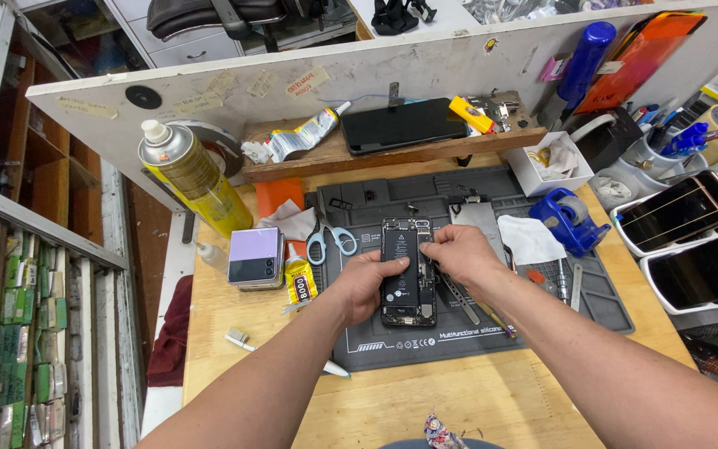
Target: The person disassembles a smartphone on a workbench, removes the back cover and internal components, and uses a screwdriver and tweezers to manipulate small parts. The person then reassembles the phone by reconnecting cables and placing the back cover back on.
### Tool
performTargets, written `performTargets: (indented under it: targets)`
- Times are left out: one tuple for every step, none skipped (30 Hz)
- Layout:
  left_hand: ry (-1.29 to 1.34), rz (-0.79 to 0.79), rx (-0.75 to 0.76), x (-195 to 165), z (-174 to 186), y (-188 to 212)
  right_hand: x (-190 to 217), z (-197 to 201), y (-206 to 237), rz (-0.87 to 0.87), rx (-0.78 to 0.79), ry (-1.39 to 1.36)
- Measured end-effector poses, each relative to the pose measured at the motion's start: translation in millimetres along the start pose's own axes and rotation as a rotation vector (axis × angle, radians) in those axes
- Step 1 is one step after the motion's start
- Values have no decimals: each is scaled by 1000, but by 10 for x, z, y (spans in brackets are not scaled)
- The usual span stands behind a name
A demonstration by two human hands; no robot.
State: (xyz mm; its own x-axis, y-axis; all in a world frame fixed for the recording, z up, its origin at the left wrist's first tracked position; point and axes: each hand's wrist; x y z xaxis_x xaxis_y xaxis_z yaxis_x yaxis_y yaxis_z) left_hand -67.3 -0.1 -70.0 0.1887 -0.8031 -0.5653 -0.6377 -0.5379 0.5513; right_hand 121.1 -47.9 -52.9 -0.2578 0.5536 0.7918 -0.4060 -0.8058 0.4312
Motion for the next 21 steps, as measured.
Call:
performTargets:
  targets:
    - [-6,4,-9,-8,-4,5,6,1,6,4,3,-1]
    - [-12,8,-19,-12,-8,10,10,2,15,2,8,9]
    - [-17,12,-28,-13,-12,14,14,3,22,0,14,19]
    - [-12,9,-29,-13,-13,17,17,3,30,-1,20,29]
    - [-7,5,-30,-14,-16,16,19,7,36,-2,25,36]
    - [-1,1,-30,-11,-15,15,18,10,43,-3,30,42]
    - [1,-1,-26,-9,-13,12,16,10,48,-4,34,49]
    - [5,-3,-21,-5,-11,7,13,11,51,5,36,43]
    - [8,-5,-17,-2,-6,1,11,8,51,15,39,37]
    - [9,-6,-19,4,3,-4,6,3,54,25,41,31]
    - [10,-7,-21,8,11,-12,1,1,55,29,42,31]
    - [11,-9,-22,13,19,-23,-4,-1,58,34,43,31]
    - [15,-9,-21,16,29,-33,-9,-3,61,39,44,31]
    - [19,-8,-19,22,43,-42,-16,-7,70,38,48,30]
    - [23,-8,-17,27,55,-54,-23,-10,79,37,52,28]
    - [34,-10,-14,34,67,-67,-29,-13,89,37,56,26]
    - [45,-13,-10,41,78,-82,-37,-15,102,36,62,26]
    - [57,-16,-7,49,90,-95,-48,-20,119,36,69,26]
    - [60,-19,-8,55,103,-107,-55,-28,131,35,76,26]
    - [64,-21,-9,63,115,-118,-60,-34,139,38,83,23]
    - [68,-23,-9,73,123,-129,-65,-33,146,40,88,22]
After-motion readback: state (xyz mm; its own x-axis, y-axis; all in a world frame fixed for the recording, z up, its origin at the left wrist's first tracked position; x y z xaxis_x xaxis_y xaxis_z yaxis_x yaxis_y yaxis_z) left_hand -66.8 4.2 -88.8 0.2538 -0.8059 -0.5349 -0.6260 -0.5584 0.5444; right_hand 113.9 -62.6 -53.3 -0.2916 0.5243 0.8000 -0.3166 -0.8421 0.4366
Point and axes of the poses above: each hand's wrist, its own y-axis away from the middle knuckle, its own z-axis out of the back of the hand, x = y × z, and after that the axes turned 7 degrees about y, right-handed
